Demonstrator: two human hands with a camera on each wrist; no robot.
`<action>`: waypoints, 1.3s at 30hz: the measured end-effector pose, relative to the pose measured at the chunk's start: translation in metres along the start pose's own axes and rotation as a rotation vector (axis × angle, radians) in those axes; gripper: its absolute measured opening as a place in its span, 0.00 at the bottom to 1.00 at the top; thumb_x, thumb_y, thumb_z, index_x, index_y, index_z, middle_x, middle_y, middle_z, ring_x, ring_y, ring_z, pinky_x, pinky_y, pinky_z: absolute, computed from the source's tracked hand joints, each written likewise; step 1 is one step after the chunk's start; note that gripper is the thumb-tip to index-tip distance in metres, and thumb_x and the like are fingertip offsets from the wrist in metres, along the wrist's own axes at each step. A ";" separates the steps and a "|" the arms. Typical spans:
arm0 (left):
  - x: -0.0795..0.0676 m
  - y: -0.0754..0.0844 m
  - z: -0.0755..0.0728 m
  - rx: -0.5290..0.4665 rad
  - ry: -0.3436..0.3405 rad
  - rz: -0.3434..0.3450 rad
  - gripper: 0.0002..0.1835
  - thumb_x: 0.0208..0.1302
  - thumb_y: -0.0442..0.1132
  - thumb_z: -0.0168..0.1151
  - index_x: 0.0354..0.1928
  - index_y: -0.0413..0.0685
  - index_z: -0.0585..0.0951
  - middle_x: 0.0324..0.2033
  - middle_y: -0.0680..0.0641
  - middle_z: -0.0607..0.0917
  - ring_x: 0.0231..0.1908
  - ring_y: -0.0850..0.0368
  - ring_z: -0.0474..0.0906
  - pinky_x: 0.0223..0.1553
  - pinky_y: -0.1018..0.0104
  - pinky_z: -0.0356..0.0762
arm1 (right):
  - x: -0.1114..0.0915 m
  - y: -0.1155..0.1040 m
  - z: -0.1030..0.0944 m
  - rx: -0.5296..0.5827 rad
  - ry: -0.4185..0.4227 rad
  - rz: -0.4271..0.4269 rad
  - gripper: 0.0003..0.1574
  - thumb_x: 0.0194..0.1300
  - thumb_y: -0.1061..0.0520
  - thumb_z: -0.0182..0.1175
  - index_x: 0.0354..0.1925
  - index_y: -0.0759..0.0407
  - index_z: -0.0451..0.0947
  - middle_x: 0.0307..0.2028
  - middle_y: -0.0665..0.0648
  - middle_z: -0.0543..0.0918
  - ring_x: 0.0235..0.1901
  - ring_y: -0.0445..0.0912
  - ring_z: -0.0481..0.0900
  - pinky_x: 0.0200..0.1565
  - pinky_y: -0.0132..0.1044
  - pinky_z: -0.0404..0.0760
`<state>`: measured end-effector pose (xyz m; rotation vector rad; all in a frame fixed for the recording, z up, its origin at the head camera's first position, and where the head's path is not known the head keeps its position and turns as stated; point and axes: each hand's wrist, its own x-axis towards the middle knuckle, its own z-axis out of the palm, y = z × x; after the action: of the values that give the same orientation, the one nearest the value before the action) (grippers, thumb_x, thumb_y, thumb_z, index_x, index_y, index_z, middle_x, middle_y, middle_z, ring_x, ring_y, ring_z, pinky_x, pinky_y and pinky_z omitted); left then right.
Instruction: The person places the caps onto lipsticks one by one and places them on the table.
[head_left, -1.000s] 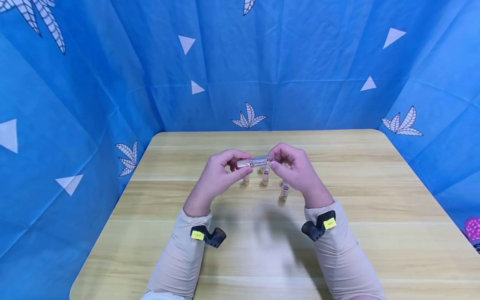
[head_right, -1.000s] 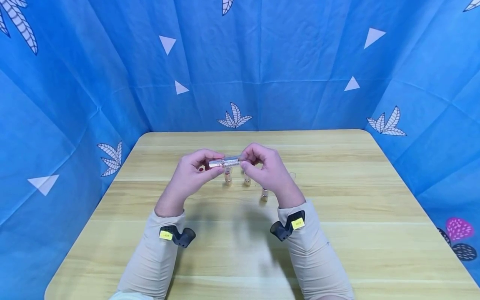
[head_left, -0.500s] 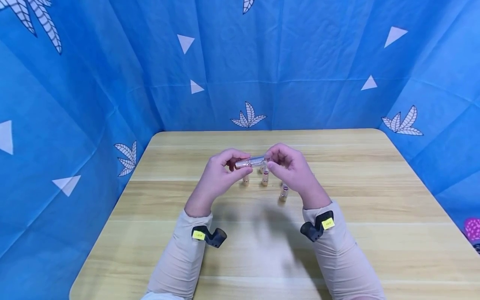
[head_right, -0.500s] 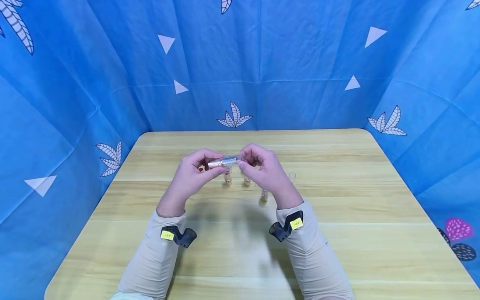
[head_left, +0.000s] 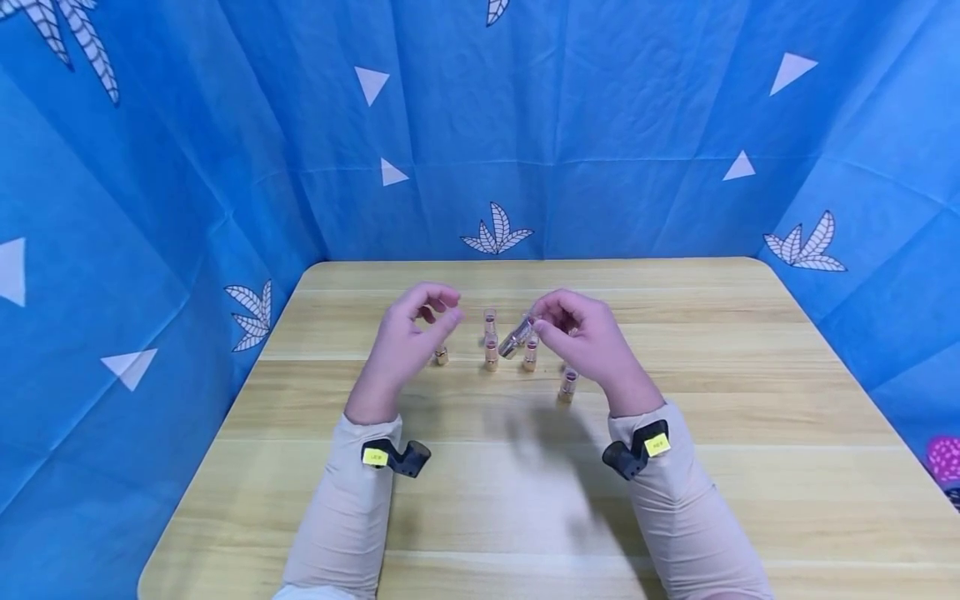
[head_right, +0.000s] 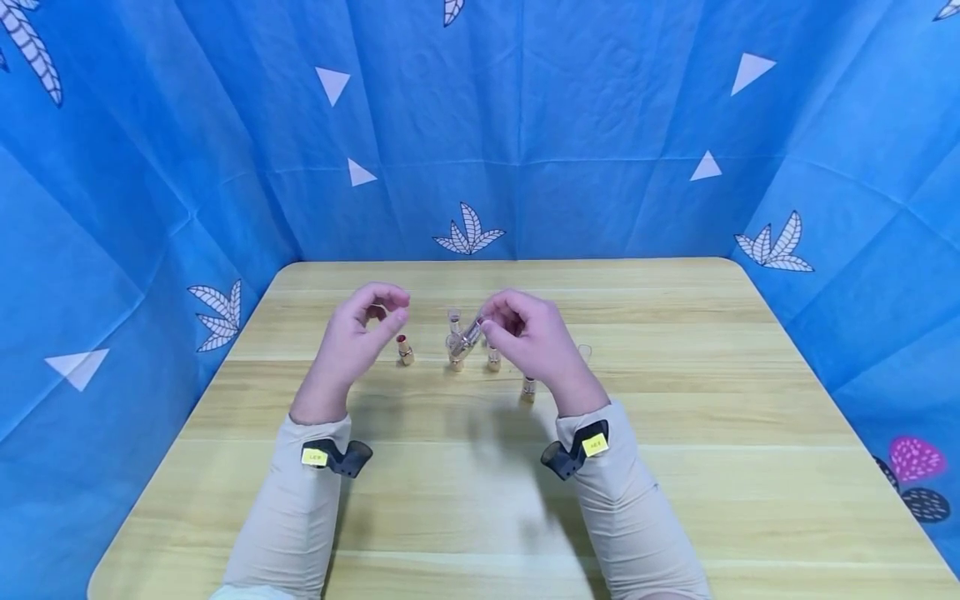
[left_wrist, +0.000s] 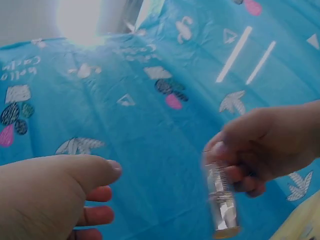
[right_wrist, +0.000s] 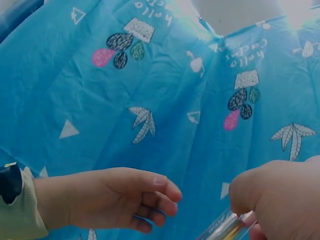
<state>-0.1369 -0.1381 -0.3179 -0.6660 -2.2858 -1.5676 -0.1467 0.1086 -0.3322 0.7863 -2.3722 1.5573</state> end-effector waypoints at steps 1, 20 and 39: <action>0.000 -0.003 -0.003 -0.002 0.021 -0.009 0.12 0.59 0.36 0.58 0.42 0.37 0.75 0.36 0.43 0.77 0.36 0.50 0.70 0.38 0.54 0.69 | 0.000 0.006 0.000 -0.026 -0.009 -0.002 0.06 0.56 0.61 0.59 0.35 0.54 0.76 0.23 0.52 0.74 0.21 0.45 0.68 0.21 0.34 0.69; -0.026 -0.140 0.001 -0.084 0.203 -0.404 0.19 0.66 0.51 0.43 0.46 0.42 0.70 0.39 0.38 0.73 0.40 0.40 0.69 0.40 0.52 0.70 | -0.024 0.069 0.014 -0.610 -0.234 -0.233 0.10 0.52 0.50 0.57 0.33 0.52 0.79 0.17 0.47 0.67 0.22 0.40 0.61 0.36 0.35 0.63; -0.035 -0.179 0.006 -0.088 0.203 -0.487 0.26 0.65 0.59 0.38 0.46 0.43 0.70 0.38 0.42 0.73 0.40 0.43 0.69 0.43 0.53 0.69 | -0.027 0.084 0.022 -0.662 -0.286 -0.289 0.12 0.51 0.51 0.58 0.34 0.53 0.79 0.19 0.42 0.69 0.21 0.38 0.62 0.35 0.34 0.60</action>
<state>-0.2011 -0.1941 -0.4792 0.0487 -2.3431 -1.8476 -0.1658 0.1234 -0.4197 1.1582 -2.5668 0.5123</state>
